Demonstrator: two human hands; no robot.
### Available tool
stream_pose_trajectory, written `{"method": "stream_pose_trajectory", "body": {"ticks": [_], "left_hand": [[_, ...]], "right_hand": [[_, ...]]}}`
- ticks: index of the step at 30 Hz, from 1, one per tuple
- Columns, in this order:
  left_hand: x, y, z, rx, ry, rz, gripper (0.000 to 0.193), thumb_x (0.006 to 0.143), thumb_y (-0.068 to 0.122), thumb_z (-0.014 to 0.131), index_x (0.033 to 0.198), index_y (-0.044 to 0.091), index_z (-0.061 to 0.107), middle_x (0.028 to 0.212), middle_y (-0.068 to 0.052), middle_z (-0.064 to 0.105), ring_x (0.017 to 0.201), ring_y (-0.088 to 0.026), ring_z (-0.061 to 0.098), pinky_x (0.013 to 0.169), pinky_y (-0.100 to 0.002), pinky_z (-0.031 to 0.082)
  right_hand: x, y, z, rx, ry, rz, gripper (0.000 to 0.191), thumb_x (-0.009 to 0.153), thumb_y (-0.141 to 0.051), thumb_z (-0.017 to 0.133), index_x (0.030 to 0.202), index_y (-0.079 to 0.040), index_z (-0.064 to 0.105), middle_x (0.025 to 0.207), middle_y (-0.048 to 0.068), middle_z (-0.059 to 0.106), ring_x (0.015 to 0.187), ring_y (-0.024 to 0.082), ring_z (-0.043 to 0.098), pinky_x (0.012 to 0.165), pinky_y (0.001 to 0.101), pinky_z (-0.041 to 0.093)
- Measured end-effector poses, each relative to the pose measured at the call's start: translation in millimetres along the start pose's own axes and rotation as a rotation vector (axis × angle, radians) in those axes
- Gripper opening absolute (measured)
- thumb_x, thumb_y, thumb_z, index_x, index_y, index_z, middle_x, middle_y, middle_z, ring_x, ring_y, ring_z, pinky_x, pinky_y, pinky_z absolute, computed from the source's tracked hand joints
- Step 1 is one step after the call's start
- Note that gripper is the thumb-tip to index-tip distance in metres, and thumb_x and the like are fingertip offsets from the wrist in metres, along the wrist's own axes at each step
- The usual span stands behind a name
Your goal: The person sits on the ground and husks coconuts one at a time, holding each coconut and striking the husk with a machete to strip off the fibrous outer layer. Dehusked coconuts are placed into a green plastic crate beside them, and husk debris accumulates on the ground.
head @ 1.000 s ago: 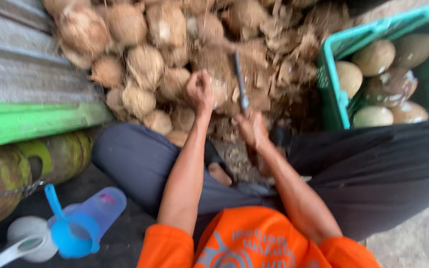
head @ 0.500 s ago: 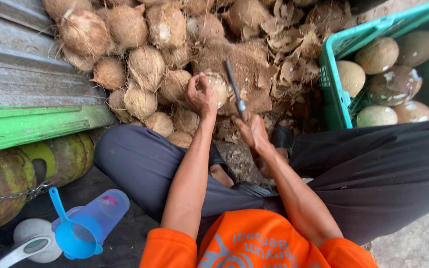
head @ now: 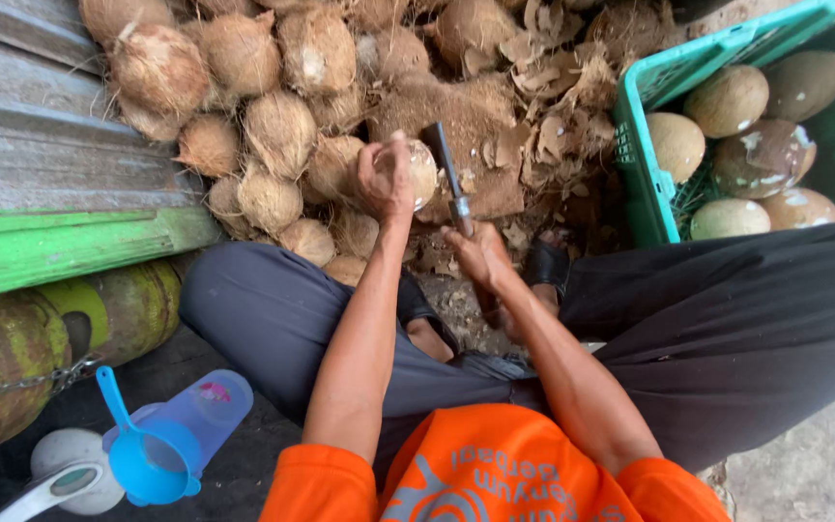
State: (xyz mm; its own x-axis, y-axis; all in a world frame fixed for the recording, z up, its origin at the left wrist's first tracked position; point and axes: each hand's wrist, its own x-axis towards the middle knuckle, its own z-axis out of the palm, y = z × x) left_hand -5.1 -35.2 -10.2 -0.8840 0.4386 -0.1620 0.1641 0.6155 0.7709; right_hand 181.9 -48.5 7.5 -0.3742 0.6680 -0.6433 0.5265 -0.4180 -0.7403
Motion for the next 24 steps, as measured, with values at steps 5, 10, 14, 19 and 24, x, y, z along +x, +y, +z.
{"method": "stream_pose_trajectory", "body": {"ticks": [5,10,14,19,24], "left_hand": [[4.9,-5.8,-12.4,-0.04,-0.136,0.305,0.083,0.063,0.073,0.081,0.112,0.011,0.055,0.114,-0.017,0.057,0.105,-0.031,0.057,0.083,-0.058,0.049],[7.3,-12.7,-6.9,-0.202,-0.288,0.081,0.067,0.071,0.072,0.071,0.103,0.014,0.063,0.105,-0.008,0.064,0.097,-0.023,0.062,0.079,-0.052,0.051],[7.3,-8.5,2.1,-0.004,-0.153,0.07,0.06,0.081,0.074,0.054,0.097,0.018,0.067,0.087,0.0,0.067,0.081,-0.02,0.063,0.07,-0.044,0.047],[7.3,0.4,6.5,-0.041,-0.072,-0.07,0.059,0.09,0.075,0.049,0.094,0.02,0.072,0.08,0.002,0.067,0.074,-0.017,0.06,0.069,-0.039,0.048],[-2.0,7.4,14.7,-0.148,0.045,0.035,0.05,0.094,0.066,0.056,0.091,0.018,0.071,0.082,0.002,0.067,0.075,-0.018,0.061,0.073,-0.038,0.051]], "right_hand": [[-9.7,-27.7,-18.7,0.022,0.003,0.064,0.035,0.095,-0.033,0.071,0.078,-0.004,0.067,0.059,0.004,0.059,0.045,0.013,0.051,0.041,0.0335,0.042],[-23.5,-55.0,-44.5,0.112,0.088,-0.116,0.033,0.098,-0.032,0.066,0.081,-0.005,0.058,0.061,0.002,0.057,0.044,0.012,0.051,0.039,0.0308,0.044],[-34.9,-59.4,-47.1,0.091,0.12,-0.122,0.023,0.097,-0.032,0.064,0.085,-0.012,0.062,0.06,0.002,0.055,0.046,0.012,0.049,0.042,0.0329,0.041],[-38.2,-54.2,-26.0,-0.163,0.094,-0.124,0.033,0.098,-0.036,0.064,0.079,-0.009,0.061,0.061,0.003,0.059,0.05,0.017,0.054,0.05,0.037,0.05],[-38.2,-47.9,-19.5,-0.251,0.118,-0.19,0.035,0.099,-0.032,0.064,0.077,-0.005,0.062,0.061,0.006,0.062,0.051,0.017,0.056,0.052,0.0385,0.05]]}}
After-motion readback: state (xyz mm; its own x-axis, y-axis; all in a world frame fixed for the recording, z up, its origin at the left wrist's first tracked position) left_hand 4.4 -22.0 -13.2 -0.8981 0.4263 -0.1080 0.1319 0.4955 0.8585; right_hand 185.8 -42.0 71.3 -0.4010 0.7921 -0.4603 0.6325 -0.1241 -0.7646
